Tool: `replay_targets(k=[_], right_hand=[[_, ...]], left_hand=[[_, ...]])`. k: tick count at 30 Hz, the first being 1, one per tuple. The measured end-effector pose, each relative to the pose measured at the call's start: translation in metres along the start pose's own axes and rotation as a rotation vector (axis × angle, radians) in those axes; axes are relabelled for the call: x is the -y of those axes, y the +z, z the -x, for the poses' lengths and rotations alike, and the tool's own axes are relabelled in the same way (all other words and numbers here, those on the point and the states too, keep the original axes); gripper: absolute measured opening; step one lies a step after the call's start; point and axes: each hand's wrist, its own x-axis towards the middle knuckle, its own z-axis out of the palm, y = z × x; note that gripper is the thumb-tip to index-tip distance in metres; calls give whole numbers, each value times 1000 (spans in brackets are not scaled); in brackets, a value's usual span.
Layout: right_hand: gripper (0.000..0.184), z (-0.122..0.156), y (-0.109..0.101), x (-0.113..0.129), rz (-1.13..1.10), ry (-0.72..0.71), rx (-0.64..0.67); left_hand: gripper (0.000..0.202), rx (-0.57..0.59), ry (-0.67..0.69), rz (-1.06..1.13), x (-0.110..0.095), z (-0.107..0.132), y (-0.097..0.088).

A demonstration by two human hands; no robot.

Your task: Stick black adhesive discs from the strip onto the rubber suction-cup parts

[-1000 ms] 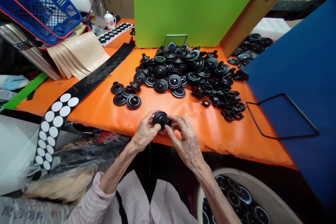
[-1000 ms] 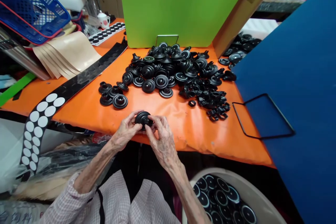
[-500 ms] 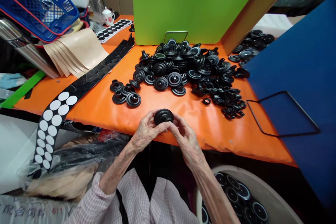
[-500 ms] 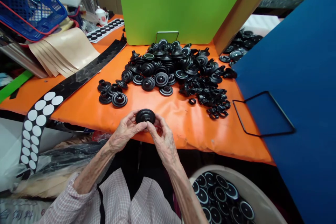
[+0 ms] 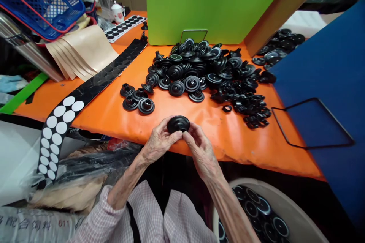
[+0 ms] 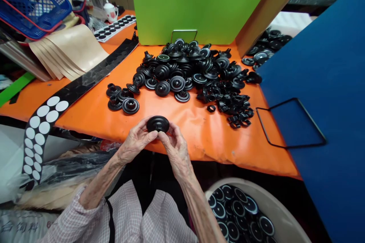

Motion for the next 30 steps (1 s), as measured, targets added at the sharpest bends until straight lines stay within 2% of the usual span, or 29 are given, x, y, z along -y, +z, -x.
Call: replay_targets(k=[6,14,20,25,30], right_hand=[[42,-1,1,-1,-19,-7,23],[40,-2,4,-6,-13,10,-18],[38,-3,5,-8,-52,15,-32],[33,-6,8,-11,16,-63,-13],[36,-10,14,-11,14,-49,25]], left_hand=[[48,-22,43,22,2,-1,-1],[50,-25,33,61,5,0,-1],[44,-4,47,-16,7,0,-3],[41,-42,95,-82,7,0,-7],[45,-75,93,-12,7,0,-11]])
